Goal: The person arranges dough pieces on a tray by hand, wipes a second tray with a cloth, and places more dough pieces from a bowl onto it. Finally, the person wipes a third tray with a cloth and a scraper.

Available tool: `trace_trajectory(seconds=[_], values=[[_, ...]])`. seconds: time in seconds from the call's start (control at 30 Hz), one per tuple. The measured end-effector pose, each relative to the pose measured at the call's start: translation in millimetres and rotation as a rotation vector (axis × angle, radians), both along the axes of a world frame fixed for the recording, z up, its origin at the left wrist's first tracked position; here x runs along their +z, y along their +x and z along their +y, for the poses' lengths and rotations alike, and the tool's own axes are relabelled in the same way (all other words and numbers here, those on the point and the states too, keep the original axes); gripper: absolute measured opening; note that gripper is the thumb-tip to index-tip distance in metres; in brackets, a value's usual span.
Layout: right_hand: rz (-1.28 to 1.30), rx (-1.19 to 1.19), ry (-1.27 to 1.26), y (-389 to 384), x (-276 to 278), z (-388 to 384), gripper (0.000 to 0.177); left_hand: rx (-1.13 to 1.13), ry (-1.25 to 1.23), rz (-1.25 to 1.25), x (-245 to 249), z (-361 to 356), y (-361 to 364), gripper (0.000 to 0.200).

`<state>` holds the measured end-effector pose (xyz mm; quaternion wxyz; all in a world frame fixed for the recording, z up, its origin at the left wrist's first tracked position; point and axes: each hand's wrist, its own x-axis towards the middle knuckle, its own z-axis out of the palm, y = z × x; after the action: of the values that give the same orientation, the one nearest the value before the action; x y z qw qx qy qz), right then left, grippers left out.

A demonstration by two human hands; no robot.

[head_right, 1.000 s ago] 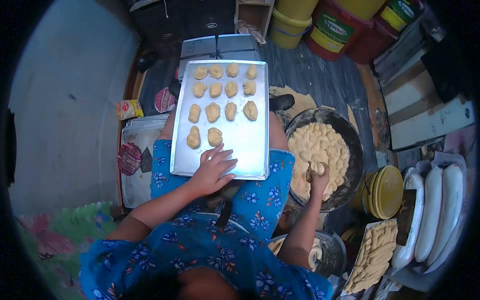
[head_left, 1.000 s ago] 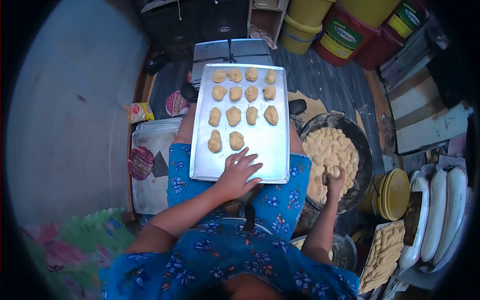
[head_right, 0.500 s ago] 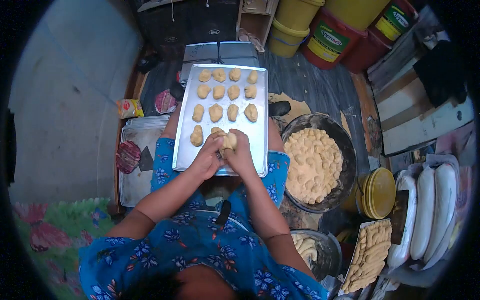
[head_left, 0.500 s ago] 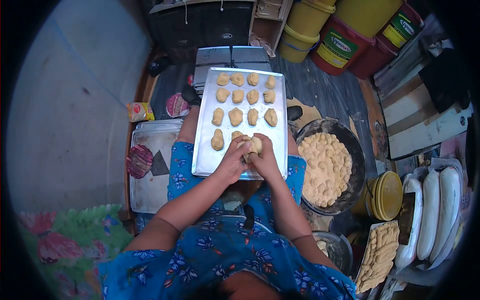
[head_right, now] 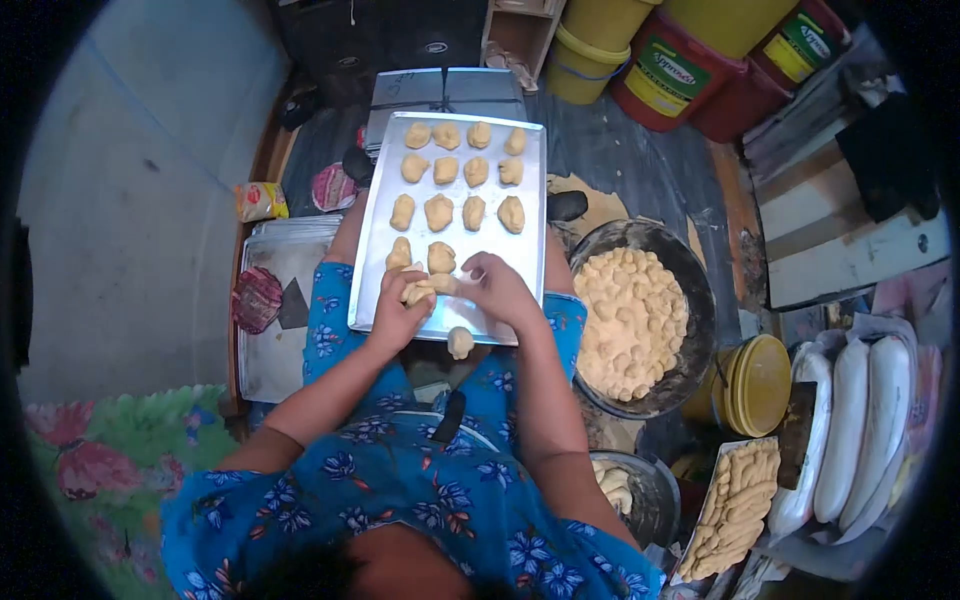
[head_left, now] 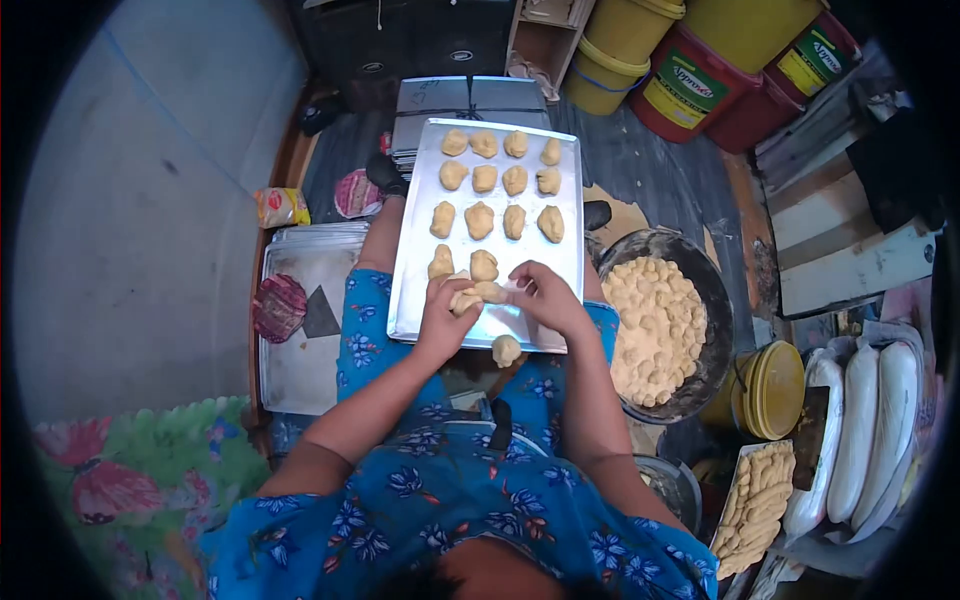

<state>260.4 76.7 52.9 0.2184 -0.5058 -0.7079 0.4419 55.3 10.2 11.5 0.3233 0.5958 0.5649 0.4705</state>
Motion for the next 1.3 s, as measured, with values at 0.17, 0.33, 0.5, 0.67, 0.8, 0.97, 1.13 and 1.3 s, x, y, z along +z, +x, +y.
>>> trace_trajectory(seconds=[0.17, 0.33, 0.5, 0.67, 0.8, 0.97, 1.13, 1.3], values=[[-0.117, -0.005, 0.379, -20, -12, -42, 0.043, -0.074, 0.09, 0.251, 1, -12, -9, 0.042], [0.038, -0.155, 0.146, -20, -22, -31, 0.021, -0.169, 0.058, 0.165, 0, -8, -22, 0.061], [-0.167, -0.002, 0.565, -29, -24, -27, 0.022, -0.178, 0.053, 0.162, -1, -11, -22, 0.067], [0.178, -0.492, 0.218, -33, -12, -19, 0.026, -0.169, 0.124, 0.134, -6, -10, -26, 0.052], [-0.057, -0.407, 0.367, -32, -11, -8, 0.037, -0.143, 0.155, 0.129, -9, -10, -23, 0.04], [-0.162, -0.178, 0.31, -26, 9, -26, 0.028, -0.091, 0.172, 0.206, -10, -8, -18, 0.036], [0.075, 0.576, -0.335, -15, 17, -70, 0.021, -0.045, 0.171, 0.25, -10, -5, -13, 0.033], [-0.403, 0.706, -0.243, -65, -135, -93, 0.026, -0.077, 0.126, 0.3, -9, 4, -8, 0.033]])
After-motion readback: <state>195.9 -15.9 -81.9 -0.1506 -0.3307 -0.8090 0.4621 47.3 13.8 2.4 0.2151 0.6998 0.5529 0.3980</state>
